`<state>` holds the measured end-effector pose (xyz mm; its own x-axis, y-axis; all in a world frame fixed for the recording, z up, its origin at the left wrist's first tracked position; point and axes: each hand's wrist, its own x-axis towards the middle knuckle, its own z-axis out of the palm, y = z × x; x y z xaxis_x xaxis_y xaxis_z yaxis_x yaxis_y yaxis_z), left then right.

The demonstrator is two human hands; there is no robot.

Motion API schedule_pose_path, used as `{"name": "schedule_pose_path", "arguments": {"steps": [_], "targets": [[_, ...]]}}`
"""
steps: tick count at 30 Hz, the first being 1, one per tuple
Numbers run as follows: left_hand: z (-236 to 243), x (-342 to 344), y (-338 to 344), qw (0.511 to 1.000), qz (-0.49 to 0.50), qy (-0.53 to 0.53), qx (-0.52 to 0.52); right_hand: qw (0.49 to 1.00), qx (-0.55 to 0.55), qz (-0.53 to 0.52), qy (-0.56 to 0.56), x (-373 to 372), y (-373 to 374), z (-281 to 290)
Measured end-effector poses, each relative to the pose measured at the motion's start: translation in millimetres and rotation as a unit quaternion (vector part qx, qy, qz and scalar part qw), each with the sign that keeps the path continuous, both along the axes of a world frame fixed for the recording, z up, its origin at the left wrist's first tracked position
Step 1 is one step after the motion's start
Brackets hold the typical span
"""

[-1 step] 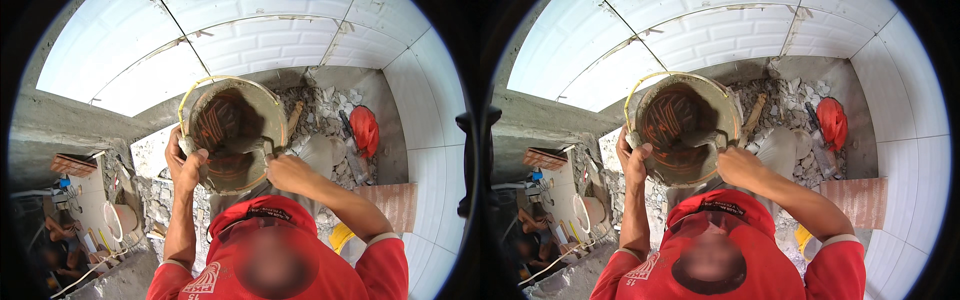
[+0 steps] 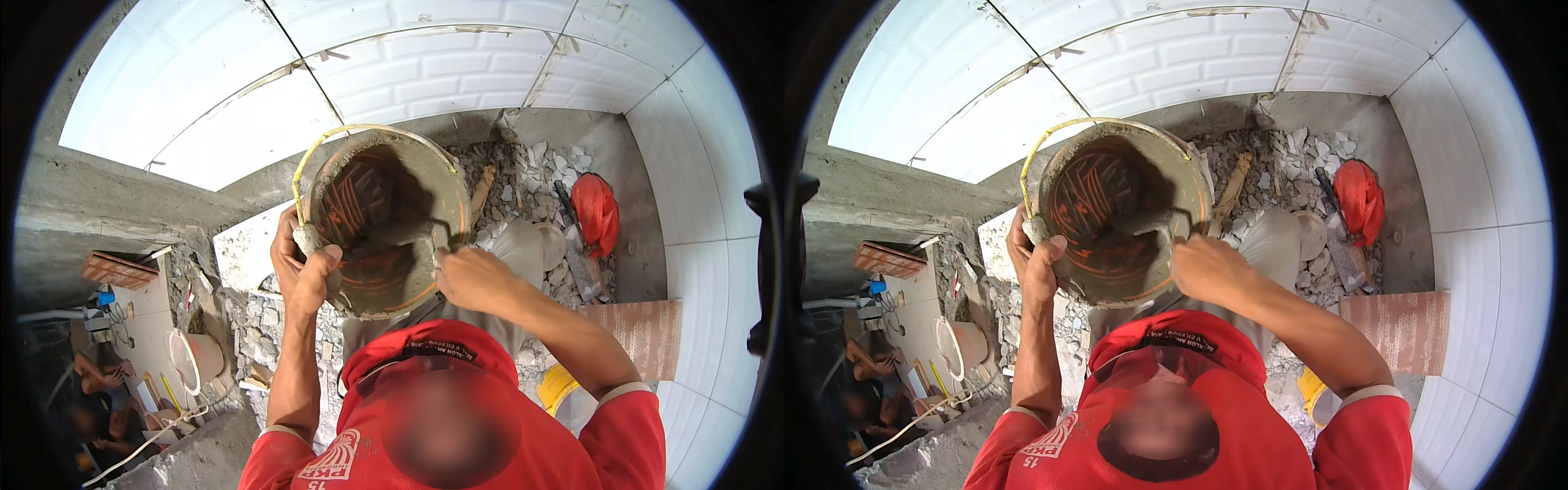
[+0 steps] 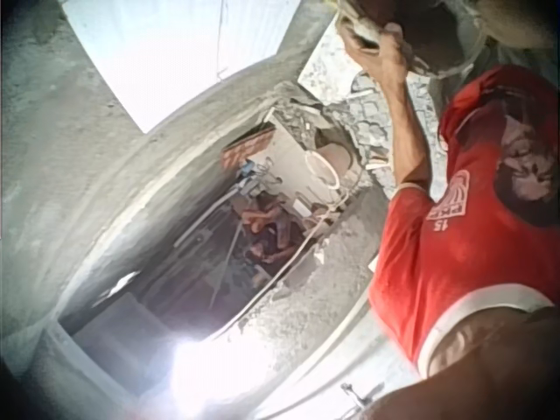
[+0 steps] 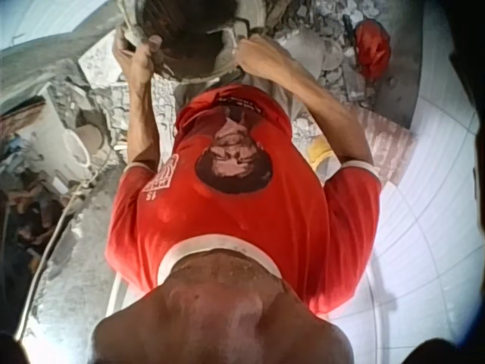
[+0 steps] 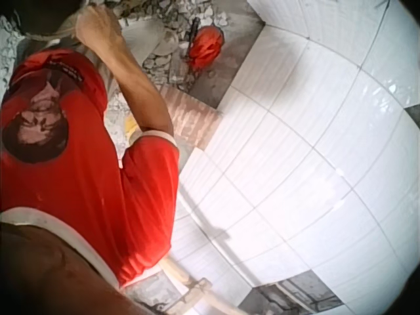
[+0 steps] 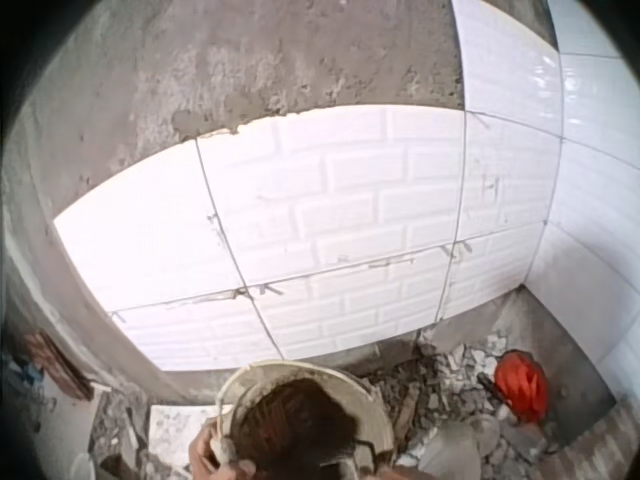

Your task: The person scoops cement from a bucket with a trowel and applies it to the wall above installed white tiles, smoothing the surface to fill gaps and level the area.

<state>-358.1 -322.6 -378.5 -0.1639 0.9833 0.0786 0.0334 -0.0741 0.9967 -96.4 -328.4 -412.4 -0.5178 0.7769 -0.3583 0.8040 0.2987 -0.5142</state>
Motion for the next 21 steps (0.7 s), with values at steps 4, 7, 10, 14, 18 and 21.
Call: {"name": "schedule_pose_path", "arguments": {"steps": [4,7,10,14,18,21], "targets": [[-4.3,3.6,2.9,0.999,-0.012,0.034,0.024,0.992,0.098,-0.064,0.05,1.6,4.4,-7.9],[-5.5,3.9,10.4,0.998,-0.002,0.038,0.041,0.998,0.052,-0.008,0.016,1.5,6.5,-9.5],[-1.9,2.2,7.4,1.0,0.021,0.0,0.008,0.999,-0.028,-0.02,-0.03,1.3,7.1,-7.8],[-0.4,7.1,3.4,1.0,0.009,-0.001,-0.004,0.968,0.202,-0.104,0.107,-0.3,11.5,-8.4],[-2.9,11.8,5.7,0.999,0.029,0.015,0.022,0.999,0.014,0.038,0.004,0.5,9.4,-14.2],[-3.9,11.3,1.7,0.999,0.034,0.007,0.011,0.999,-0.004,0.034,-0.029,1.4,6.4,-17.1]]}}
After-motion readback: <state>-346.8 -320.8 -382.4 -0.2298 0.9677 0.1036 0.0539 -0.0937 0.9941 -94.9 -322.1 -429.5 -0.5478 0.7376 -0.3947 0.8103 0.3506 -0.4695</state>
